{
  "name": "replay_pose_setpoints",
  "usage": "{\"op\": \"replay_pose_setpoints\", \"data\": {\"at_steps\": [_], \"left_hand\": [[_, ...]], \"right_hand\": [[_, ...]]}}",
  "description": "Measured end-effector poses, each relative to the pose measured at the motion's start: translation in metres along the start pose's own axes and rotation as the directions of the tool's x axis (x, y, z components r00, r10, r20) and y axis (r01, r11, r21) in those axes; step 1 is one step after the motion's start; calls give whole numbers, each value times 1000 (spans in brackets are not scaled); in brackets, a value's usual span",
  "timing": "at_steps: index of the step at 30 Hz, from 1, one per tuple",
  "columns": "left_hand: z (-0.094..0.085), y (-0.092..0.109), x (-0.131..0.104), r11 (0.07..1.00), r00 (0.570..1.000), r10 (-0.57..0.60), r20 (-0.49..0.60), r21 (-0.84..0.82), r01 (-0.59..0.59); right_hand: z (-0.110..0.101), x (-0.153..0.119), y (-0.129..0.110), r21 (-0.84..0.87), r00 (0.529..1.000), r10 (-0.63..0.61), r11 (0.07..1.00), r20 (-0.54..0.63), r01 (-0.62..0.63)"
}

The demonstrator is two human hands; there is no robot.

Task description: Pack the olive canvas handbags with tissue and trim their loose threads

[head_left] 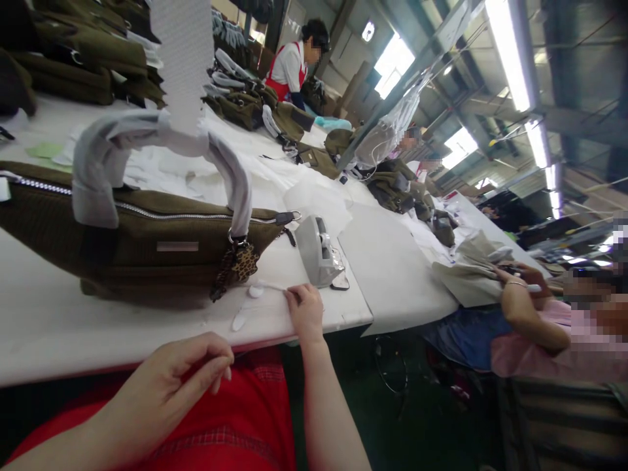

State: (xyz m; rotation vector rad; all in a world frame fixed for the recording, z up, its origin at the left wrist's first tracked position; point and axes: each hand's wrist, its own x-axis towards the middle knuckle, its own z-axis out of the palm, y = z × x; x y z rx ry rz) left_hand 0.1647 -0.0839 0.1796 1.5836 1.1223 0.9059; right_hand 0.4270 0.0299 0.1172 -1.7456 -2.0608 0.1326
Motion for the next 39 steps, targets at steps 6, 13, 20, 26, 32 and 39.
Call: {"op": "replay_pose_setpoints", "data": {"at_steps": [6,13,20,26,32,39], "left_hand": [[-2,14,-15,997,935,47,350,47,-67],[4,3,-6,983,980,-182,83,45,178],[17,-30,8,976,982,-190,12,114,187],[25,-27,16,963,971,-231,58,156,219],[23,-43,15,936,925,-349,150,112,335],[29,-54,9,922,913,-363,186,210,324]], "right_hand": [[13,41,6,-198,989,142,969,-45,-148],[-13,26,-12,-86,976,67,993,-207,-86],[-45,-50,-84,757,979,-6,635,205,-155],[-29,-67,-103,781,956,6,576,295,-244],[-33,-62,-104,765,963,-129,636,235,-102],[-20,-65,-110,781,969,-181,625,166,-17]]}}
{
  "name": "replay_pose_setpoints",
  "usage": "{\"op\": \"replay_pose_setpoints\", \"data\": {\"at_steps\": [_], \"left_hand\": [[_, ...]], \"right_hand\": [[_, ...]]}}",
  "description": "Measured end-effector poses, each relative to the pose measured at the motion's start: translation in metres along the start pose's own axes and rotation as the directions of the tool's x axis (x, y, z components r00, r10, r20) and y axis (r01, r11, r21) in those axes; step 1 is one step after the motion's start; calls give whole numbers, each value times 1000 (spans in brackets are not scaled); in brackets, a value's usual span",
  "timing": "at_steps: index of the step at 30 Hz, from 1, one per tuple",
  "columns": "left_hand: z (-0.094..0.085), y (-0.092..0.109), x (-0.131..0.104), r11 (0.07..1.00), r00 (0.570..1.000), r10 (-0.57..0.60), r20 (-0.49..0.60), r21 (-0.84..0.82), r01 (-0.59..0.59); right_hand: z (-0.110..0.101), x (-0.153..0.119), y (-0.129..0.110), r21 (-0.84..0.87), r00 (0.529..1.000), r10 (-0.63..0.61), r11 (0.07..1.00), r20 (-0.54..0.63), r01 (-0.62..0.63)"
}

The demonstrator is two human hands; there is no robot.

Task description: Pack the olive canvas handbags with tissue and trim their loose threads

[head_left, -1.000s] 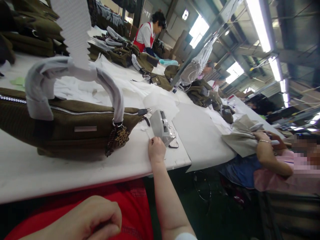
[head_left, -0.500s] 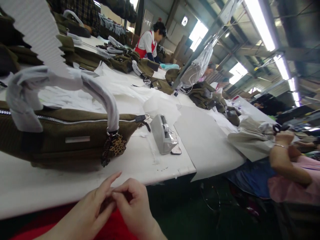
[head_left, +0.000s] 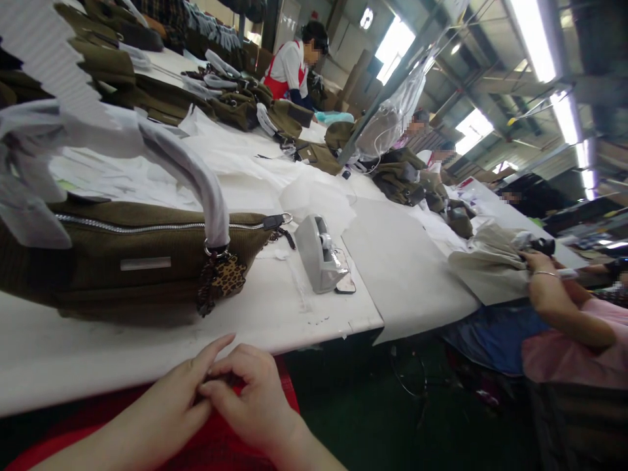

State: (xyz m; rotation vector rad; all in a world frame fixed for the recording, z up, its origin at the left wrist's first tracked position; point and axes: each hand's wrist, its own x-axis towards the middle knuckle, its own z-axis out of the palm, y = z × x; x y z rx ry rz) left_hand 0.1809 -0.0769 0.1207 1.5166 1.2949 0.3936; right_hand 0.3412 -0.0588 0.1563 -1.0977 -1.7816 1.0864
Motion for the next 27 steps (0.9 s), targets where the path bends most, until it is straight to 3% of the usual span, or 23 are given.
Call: {"op": "replay_pose_setpoints", "data": {"at_steps": [4,10,15,19,23,27], "left_hand": [[-2,7,0,999,1000,14,22,-36,-13],[-4,15,-4,967,995,87,46,-243,-74],[-14,31,-7,941,989,129,72,-323,-99],[-22,36,-10,933,989,40,143,-360,14],[-35,36,-13,934,988,-31,152,-347,83],[-46,34,-15,960,997,-40,61,-274,56]], "right_hand": [[-1,-1,2,10,1000,-13,1000,27,13],[1,-4,1,-48,996,65,997,61,-62],[1,-3,2,26,996,82,996,41,-83],[-12,-3,10,163,971,203,970,-130,-181],[-34,-2,25,315,848,304,933,-433,-174],[-53,0,37,333,781,302,934,-547,-129]]}}
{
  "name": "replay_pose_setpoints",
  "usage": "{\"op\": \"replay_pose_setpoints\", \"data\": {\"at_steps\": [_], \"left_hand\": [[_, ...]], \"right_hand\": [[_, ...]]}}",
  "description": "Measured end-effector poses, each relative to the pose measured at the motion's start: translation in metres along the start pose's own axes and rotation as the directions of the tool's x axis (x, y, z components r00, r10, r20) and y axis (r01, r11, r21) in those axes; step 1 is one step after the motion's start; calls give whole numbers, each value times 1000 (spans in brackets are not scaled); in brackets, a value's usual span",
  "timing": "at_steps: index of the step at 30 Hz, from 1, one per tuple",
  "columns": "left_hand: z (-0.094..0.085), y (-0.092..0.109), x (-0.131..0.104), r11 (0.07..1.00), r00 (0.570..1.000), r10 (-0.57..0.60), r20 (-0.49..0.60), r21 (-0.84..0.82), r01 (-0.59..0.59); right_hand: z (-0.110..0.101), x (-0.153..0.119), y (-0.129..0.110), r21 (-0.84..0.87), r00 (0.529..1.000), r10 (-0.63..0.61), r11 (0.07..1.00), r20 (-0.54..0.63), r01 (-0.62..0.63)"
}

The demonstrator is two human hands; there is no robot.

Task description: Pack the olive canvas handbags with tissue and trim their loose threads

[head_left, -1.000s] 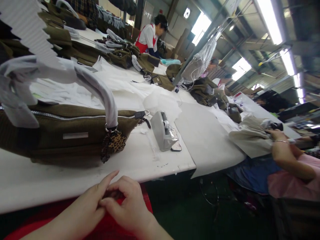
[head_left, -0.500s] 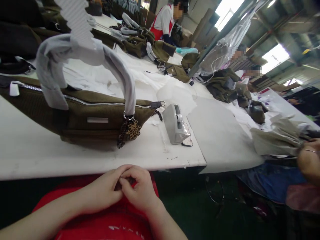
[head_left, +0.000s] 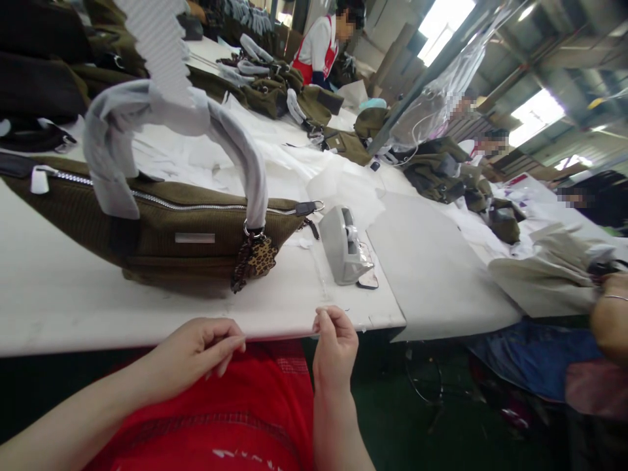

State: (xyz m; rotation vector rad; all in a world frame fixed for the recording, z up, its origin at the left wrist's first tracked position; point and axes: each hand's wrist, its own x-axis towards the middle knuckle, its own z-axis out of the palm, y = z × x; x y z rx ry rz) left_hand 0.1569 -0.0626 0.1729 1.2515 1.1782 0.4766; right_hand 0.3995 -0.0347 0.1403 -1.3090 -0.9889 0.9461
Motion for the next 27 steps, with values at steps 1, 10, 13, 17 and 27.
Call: {"op": "replay_pose_setpoints", "data": {"at_steps": [1,10,13,17,27], "left_hand": [[-2,0,0,1000,1000,8,-19,19,-7],[-2,6,4,974,996,39,-86,227,-19],[2,12,7,966,994,87,-67,249,-68],[0,18,7,935,980,172,-99,329,-131],[-33,68,22,894,590,407,-698,437,-100]], "right_hand": [[-3,2,0,-11,1000,-6,1000,-11,6],[-2,-20,-46,-327,789,-590,722,169,610],[16,-26,-52,-331,694,-355,685,627,649],[32,-18,-46,-378,598,-84,703,797,603],[74,46,-66,81,827,63,988,559,-131]]}}
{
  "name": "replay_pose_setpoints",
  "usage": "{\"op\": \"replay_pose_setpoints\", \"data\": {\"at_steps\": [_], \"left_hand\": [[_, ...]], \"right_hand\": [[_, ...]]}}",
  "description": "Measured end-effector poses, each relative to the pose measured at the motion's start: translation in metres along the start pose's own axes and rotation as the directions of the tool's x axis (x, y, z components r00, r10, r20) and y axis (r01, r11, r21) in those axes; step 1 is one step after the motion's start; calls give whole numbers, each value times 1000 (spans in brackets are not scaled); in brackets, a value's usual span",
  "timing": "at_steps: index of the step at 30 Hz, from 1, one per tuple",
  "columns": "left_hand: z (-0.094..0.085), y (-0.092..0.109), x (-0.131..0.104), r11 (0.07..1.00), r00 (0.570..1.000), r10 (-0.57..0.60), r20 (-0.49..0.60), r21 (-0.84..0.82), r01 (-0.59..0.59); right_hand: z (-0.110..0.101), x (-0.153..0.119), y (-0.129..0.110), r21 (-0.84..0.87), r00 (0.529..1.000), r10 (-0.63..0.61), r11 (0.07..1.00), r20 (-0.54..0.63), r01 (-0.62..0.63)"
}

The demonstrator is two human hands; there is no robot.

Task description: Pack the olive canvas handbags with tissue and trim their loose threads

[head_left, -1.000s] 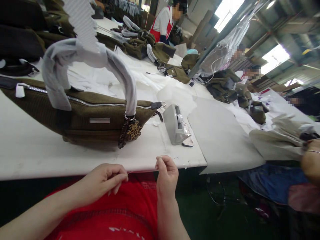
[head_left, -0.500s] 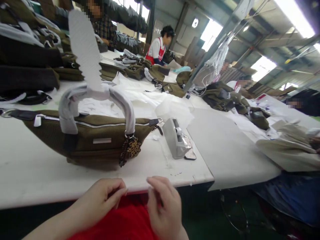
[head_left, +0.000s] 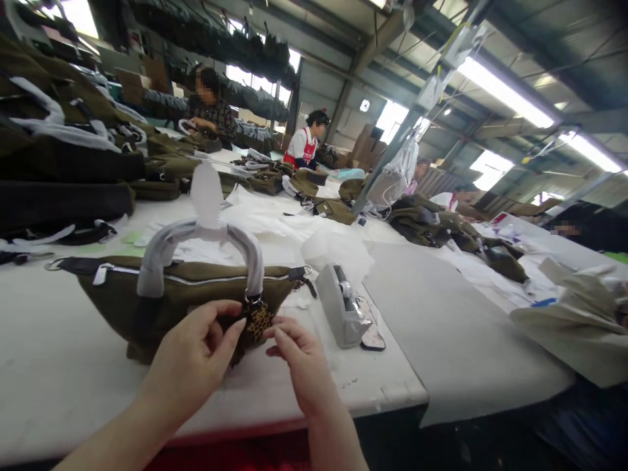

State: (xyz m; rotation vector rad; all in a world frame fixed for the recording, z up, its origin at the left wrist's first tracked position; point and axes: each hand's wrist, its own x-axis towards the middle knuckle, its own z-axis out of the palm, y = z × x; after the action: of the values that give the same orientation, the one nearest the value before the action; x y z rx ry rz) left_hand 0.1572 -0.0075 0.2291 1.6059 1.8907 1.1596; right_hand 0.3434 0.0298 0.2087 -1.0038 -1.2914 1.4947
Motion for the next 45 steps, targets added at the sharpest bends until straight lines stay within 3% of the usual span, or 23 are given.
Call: {"op": "replay_pose_setpoints", "data": {"at_steps": [3,7,10,14,17,20,23,25,27,29,31,33,36,41,45], "left_hand": [[7,11,8,998,996,-63,65,-22,65],[13,16,7,985,985,-60,159,-152,84],[13,10,0,991,993,-3,115,-132,18],[16,-4,-17,989,995,100,30,-108,-96],[22,-13,-28,981,981,189,-41,58,-187],[24,-18,-30,925,965,256,-57,304,-227],[19,-19,-26,905,957,285,-46,342,-253],[10,-19,-21,935,968,249,-38,271,-230],[-2,-18,-14,976,984,175,30,130,-177],[-14,-16,-8,993,981,97,171,-77,-85],[-23,-13,-4,962,953,30,300,-267,54],[-27,-12,-3,912,925,-17,380,-374,170],[-22,-14,-6,878,914,-42,403,-423,226],[-13,-23,-11,813,911,-97,401,-497,305],[-14,-22,-12,847,925,-128,357,-447,289]], "right_hand": [[19,10,7,200,994,68,976,88,-85],[26,2,15,149,995,-18,989,93,4],[21,-9,16,213,991,-3,977,131,-25],[17,-23,4,452,972,166,863,169,-226],[22,-30,-5,466,945,237,826,224,-318],[30,-34,-5,413,938,223,853,266,-320],[30,-36,1,360,955,166,899,247,-250],[24,-35,3,236,977,94,962,193,-140],[19,-34,3,-1,991,-21,1000,136,21],[18,-34,1,-249,982,-145,953,117,170],[22,-34,0,-384,965,-228,885,130,262],[31,-34,3,-405,956,-244,867,162,290],[41,-35,10,-352,957,-209,896,199,269],[32,-38,8,-336,965,-164,914,206,227],[19,-38,-7,-582,940,-320,745,118,326]]}}
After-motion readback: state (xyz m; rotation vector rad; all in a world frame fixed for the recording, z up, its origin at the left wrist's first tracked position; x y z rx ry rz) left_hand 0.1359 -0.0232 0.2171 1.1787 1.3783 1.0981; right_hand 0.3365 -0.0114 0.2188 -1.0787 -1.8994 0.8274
